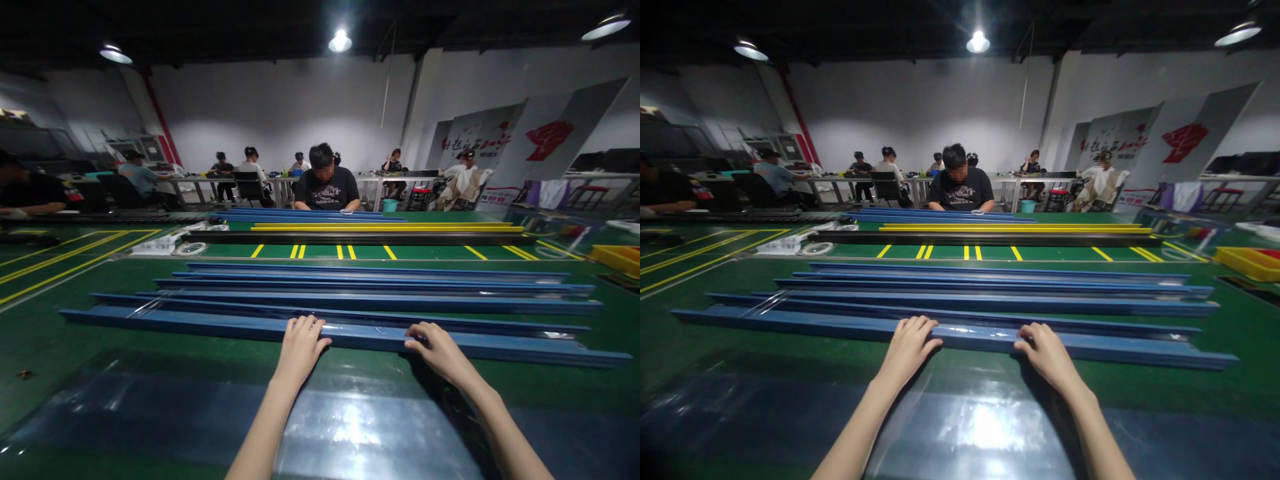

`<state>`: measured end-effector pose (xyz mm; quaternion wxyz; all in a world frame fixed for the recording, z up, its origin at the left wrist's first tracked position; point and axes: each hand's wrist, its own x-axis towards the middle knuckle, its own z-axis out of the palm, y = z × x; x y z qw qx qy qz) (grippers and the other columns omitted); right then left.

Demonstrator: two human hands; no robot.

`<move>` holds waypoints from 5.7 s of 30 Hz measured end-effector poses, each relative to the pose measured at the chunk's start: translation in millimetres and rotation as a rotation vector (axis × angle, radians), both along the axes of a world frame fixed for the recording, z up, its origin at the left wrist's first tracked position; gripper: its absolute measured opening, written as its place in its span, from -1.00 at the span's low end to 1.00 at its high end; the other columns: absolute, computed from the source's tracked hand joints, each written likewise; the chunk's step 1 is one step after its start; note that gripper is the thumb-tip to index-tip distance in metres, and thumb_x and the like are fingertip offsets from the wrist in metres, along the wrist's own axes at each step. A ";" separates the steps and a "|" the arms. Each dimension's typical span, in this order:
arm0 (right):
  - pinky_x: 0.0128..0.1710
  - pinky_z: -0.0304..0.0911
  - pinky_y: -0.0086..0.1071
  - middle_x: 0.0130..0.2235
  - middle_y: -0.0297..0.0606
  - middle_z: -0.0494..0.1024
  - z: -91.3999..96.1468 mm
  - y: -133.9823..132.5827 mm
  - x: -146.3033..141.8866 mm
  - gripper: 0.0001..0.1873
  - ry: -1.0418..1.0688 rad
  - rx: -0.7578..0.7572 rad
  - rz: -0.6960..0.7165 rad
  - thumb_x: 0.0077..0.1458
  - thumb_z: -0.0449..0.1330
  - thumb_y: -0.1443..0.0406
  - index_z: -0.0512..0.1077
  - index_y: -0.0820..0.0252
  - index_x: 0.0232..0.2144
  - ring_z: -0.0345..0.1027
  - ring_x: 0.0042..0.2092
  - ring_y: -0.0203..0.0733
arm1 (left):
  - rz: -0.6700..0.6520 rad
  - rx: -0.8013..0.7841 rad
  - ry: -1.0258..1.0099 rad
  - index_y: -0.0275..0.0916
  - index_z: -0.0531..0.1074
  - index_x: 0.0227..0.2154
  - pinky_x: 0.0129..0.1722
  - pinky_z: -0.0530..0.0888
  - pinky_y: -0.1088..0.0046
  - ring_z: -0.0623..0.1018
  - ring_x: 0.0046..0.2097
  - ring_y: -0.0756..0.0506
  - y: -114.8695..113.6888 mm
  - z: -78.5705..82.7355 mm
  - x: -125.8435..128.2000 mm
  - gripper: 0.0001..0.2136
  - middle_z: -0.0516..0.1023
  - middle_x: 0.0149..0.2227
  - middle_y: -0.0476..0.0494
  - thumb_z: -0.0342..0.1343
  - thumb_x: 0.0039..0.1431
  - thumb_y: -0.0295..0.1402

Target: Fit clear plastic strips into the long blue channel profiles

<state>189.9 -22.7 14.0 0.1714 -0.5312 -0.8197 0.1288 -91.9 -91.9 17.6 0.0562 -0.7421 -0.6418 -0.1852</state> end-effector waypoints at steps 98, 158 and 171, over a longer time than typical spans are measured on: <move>-0.24 0.07 -0.31 -0.30 -0.20 0.48 -9.1 -24.7 -8.7 -0.79 -0.127 0.303 0.017 0.13 0.00 0.22 0.38 0.19 -0.30 0.27 -0.23 -0.14 | -0.008 0.017 0.056 -0.22 0.36 -0.32 -0.23 0.21 0.35 0.37 -0.21 -0.11 -0.5 -12.7 -1.5 -0.84 0.44 -0.27 -0.07 -0.03 0.18 -0.26; -0.30 0.15 -0.37 -0.40 -0.25 0.40 -12.1 -1.1 12.2 -0.86 0.047 0.295 -0.098 0.02 0.04 0.29 0.39 0.16 -0.47 0.26 -0.26 -0.16 | -0.195 0.098 0.130 -0.19 0.33 -0.21 -0.17 0.23 0.35 0.37 -0.15 -0.10 19.8 10.8 19.3 -0.84 0.42 -0.21 -0.10 -0.01 0.16 -0.31; -0.30 0.17 -0.36 -0.40 -0.23 0.42 -15.6 1.2 12.6 -0.89 0.007 0.346 -0.052 0.02 0.06 0.34 0.37 0.15 -0.49 0.26 -0.29 -0.16 | -0.156 0.124 0.169 -0.21 0.33 -0.26 -0.23 0.24 0.33 0.40 -0.19 -0.12 21.1 -15.6 19.6 -0.85 0.44 -0.26 -0.12 0.03 0.13 -0.30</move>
